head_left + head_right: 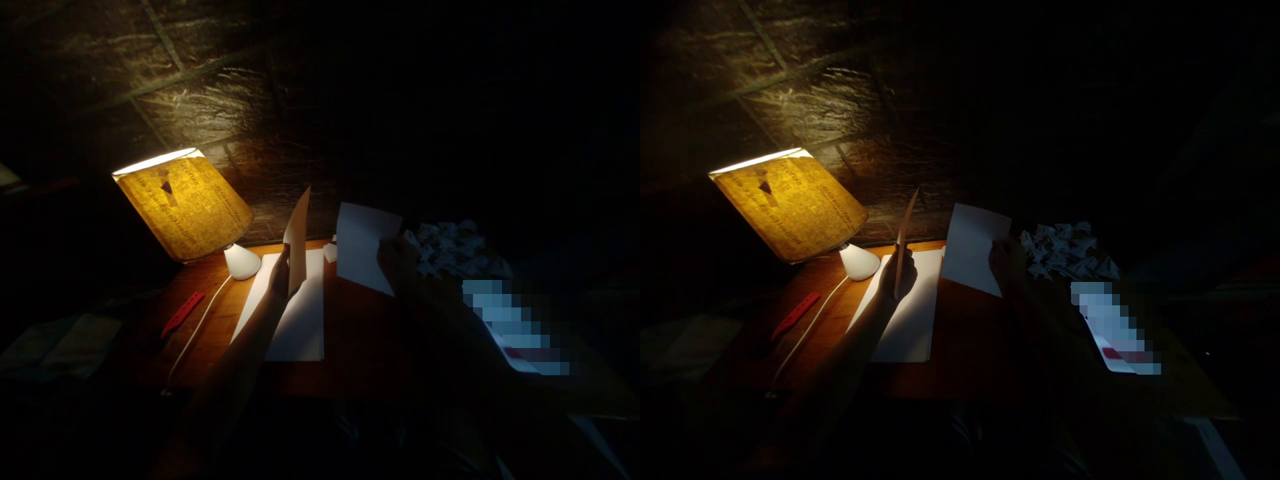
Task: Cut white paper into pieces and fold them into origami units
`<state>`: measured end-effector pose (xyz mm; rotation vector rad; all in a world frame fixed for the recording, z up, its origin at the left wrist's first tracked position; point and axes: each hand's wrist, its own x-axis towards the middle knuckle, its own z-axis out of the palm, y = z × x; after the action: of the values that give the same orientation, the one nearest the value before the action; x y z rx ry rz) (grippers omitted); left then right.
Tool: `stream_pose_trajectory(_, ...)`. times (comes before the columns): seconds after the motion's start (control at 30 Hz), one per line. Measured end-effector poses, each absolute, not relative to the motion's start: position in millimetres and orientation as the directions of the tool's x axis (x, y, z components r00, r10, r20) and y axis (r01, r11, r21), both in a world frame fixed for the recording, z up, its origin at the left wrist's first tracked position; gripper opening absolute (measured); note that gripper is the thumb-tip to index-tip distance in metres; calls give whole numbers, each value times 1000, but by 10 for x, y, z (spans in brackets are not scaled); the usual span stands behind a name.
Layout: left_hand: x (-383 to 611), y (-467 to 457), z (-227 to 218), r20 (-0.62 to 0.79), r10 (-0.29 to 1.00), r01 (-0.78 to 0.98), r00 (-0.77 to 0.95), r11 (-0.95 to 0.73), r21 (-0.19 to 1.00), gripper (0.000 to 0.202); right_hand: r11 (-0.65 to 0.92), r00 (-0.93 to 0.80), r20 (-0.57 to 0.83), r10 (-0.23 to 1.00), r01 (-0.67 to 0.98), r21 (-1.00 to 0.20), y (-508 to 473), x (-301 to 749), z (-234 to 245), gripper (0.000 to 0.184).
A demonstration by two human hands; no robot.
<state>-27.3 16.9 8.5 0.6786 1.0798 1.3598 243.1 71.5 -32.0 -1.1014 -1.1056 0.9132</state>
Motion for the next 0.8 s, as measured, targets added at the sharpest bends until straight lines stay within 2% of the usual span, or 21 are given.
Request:
stream_pose_trajectory(0.13,-226,126,79,-176,980,-426,-92,121,897,54,206,218,213,952,57,-977,659,2390,-313,33)
stream_pose_trajectory(0.23,-150,75,71,-126,985,-438,-117,62,897,59,190,212,212,954,120,-974,635,2406,-268,31)
stream_pose_trajectory(0.37,-130,51,78,-125,987,-436,-98,70,897,76,171,182,174,968,36,-985,619,2384,-206,28)
stream_pose_trajectory(0.47,-179,84,89,-122,986,-401,-110,68,913,74,188,173,187,967,6,-982,621,2376,-174,31)
stream_pose_trajectory(0.53,-239,119,106,-78,976,-314,-206,10,950,61,193,192,190,963,3,-981,626,2413,-151,35)
stream_pose_trajectory(0.63,-388,162,165,39,943,-85,-332,-71,994,43,157,172,147,974,-49,-986,639,2513,-121,40)
stream_pose_trajectory(0.73,-599,175,237,34,951,18,-309,-30,999,47,116,91,109,990,-85,-990,655,2579,-121,45)
stream_pose_trajectory(0.8,-746,175,261,4,946,152,-323,47,987,47,107,40,104,994,-84,-991,665,2575,-140,47)
